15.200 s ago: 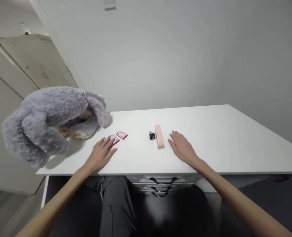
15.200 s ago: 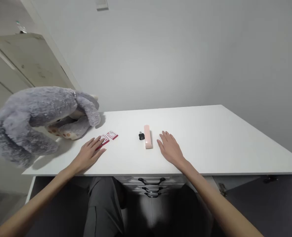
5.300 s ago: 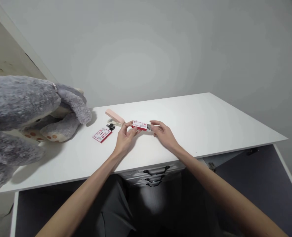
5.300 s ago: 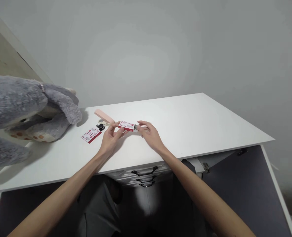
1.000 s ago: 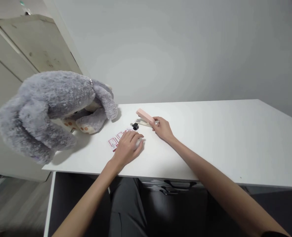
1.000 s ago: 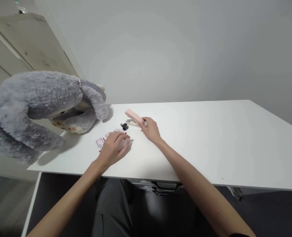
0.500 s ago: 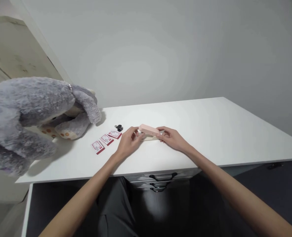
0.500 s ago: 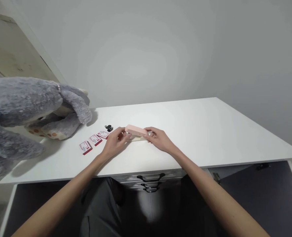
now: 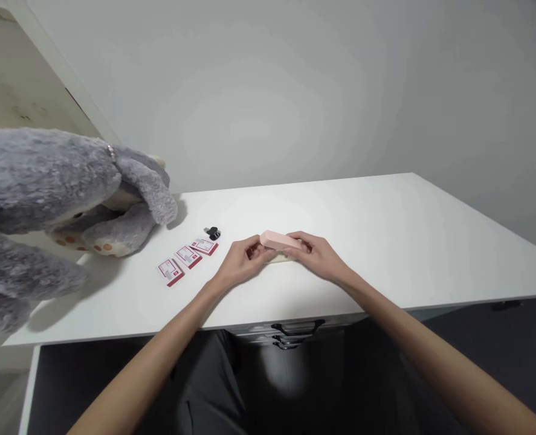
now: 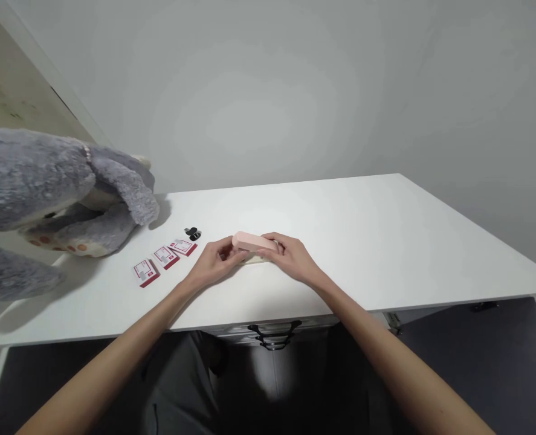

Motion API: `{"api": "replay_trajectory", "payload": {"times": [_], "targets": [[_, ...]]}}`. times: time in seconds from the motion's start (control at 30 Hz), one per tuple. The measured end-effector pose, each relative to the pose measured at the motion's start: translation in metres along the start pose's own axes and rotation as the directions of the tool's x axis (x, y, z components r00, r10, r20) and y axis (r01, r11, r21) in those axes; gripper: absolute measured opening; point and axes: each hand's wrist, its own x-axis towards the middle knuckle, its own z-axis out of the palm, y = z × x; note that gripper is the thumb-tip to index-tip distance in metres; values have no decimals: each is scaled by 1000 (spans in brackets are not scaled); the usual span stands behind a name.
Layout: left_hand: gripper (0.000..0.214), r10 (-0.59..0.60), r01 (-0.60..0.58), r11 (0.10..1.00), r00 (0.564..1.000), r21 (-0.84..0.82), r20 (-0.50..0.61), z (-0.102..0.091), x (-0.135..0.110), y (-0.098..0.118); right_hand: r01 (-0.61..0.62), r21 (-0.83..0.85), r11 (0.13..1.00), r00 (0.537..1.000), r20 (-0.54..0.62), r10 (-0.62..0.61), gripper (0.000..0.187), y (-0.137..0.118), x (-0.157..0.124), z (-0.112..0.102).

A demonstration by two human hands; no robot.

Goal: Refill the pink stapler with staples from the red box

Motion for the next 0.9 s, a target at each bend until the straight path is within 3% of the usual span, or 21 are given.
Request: {"api": "replay_trajectory", "payload": {"times": [0.43,0.63,0.9], "targets": [[35,-97,106,973,994,206,-55,19,10,8,-29,160,987,999,20,26,47,-10,2,-4],[40,-62,71,984,996,165,-61,16,9,5,-63,235,970,998,38,56,46,-3,-4,-10],[36,-4,6,986,1000,165,-16,15,7,9,-132,237,963,990,-22,142,42,-3,-31,-39]]}}
